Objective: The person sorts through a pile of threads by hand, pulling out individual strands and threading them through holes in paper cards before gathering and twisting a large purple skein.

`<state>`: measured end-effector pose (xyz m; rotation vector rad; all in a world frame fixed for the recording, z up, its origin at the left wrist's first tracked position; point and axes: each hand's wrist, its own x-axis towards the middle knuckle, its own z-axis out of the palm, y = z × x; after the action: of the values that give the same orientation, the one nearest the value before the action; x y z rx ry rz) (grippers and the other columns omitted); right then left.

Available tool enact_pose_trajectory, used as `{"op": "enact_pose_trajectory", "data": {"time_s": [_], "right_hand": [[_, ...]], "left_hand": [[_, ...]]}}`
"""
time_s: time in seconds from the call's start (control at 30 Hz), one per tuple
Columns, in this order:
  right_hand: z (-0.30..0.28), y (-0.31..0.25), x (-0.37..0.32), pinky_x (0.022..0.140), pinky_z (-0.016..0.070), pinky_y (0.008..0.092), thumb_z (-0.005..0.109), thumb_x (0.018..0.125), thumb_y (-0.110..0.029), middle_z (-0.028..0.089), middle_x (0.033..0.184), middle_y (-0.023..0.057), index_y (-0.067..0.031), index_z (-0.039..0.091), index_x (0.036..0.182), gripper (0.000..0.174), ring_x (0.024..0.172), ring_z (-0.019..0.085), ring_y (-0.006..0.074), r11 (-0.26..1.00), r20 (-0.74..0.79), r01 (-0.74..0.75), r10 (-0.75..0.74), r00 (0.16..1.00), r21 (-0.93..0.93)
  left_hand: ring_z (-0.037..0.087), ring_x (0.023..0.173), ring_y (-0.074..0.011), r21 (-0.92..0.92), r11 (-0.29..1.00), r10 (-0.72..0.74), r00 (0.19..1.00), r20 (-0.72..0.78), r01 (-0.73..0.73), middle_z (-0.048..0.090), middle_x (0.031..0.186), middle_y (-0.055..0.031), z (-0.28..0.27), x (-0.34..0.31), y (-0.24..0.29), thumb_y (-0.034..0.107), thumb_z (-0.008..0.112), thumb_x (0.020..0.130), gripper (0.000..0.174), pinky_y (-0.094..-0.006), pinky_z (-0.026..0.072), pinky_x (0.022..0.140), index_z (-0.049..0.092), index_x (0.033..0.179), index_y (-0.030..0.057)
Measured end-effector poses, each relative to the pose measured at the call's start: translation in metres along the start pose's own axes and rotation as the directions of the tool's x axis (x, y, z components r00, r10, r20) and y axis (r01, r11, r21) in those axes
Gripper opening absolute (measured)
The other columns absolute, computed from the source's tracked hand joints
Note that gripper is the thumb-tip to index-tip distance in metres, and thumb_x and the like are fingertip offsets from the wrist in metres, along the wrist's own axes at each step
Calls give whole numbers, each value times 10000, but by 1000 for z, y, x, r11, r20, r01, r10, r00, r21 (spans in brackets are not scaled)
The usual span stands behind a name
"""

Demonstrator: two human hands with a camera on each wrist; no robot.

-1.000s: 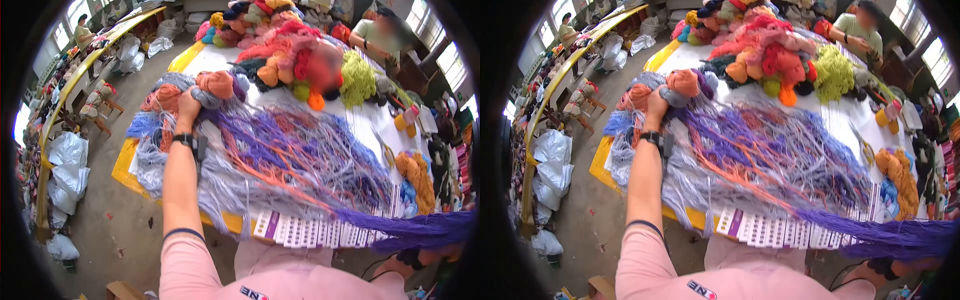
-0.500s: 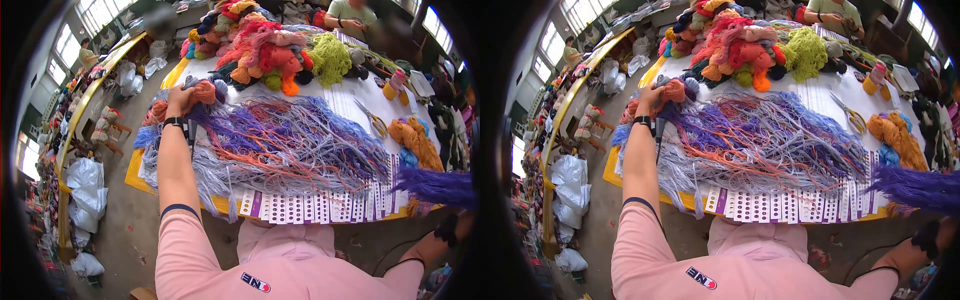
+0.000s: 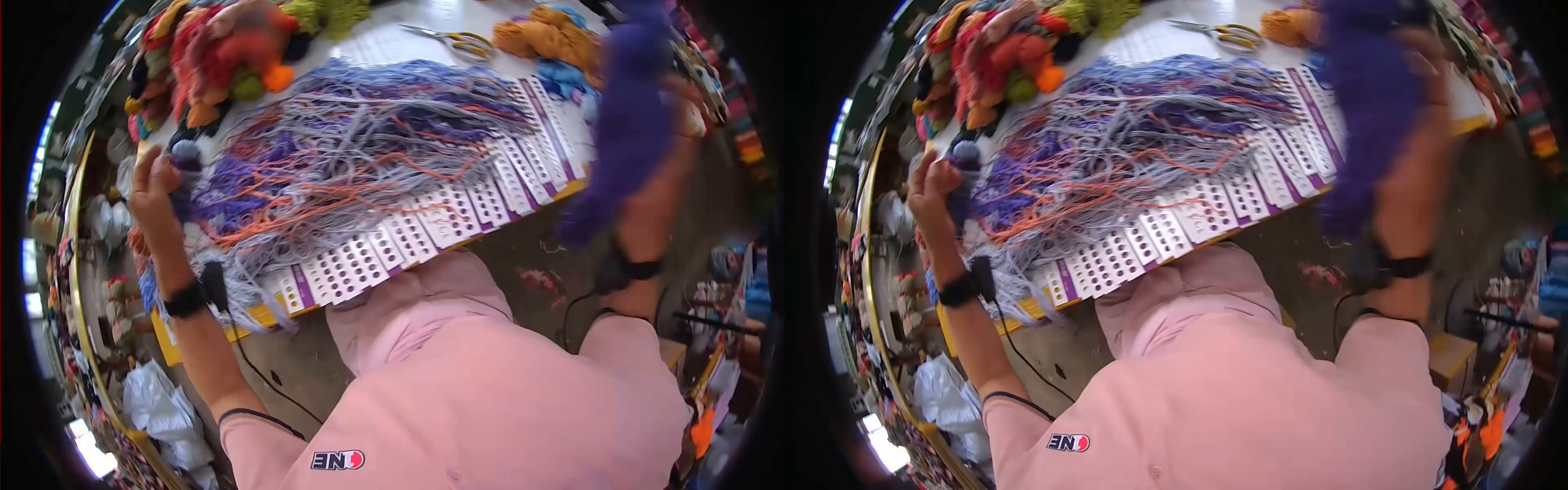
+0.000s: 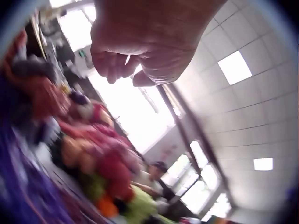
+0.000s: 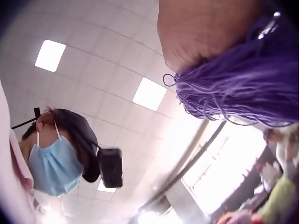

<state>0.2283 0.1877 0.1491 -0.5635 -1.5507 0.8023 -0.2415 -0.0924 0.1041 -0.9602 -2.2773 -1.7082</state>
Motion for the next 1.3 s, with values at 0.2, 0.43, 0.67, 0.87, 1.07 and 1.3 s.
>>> {"op": "enact_pose_trajectory", "data": {"time_s": [0.2,0.43,0.67,0.87,1.07,1.3], "right_hand": [[58,44,-75,910,479,268,377,803,103,596,1118,100,24,510,1206,431,1018,598,150,336,808,-821,223,546,462],[50,59,-93,867,499,254,574,936,-55,604,1100,77,19,510,1142,228,992,599,128,431,777,-875,465,425,220],[54,68,-107,904,479,290,634,857,-13,613,1089,103,15,534,1194,352,1001,593,154,707,701,-681,387,599,192],[44,51,-108,919,459,303,588,840,-19,605,1062,106,10,512,1182,352,996,588,154,902,760,-425,224,610,75],[49,30,-111,771,513,401,681,804,-105,635,927,225,8,517,1047,314,876,657,368,945,674,-326,249,696,-13],[36,38,-111,640,465,446,671,824,-92,625,794,150,-52,581,930,144,742,627,365,998,637,51,-14,771,-39]], "left_hand": [[599,1007,-103,-393,618,31,478,878,681,668,1074,-54,172,-137,115,270,561,975,328,-283,466,875,649,1129,-6],[616,885,-96,-394,592,-128,565,815,703,677,994,-53,205,-169,139,167,645,921,275,-262,495,790,639,1112,-30],[605,866,-220,-45,934,341,850,402,-354,594,991,-116,195,-190,152,153,806,733,502,-320,491,752,601,1172,20],[597,688,-180,-71,991,129,650,749,-114,611,772,-74,177,-184,137,45,724,747,305,-287,484,648,676,1045,5],[604,621,-129,127,984,29,813,581,-125,642,714,-95,177,-196,149,3,601,761,205,-262,468,590,660,956,-19],[631,699,-151,26,996,69,904,421,-88,666,826,-112,198,-189,115,8,572,795,156,-293,489,612,640,935,2]]}}
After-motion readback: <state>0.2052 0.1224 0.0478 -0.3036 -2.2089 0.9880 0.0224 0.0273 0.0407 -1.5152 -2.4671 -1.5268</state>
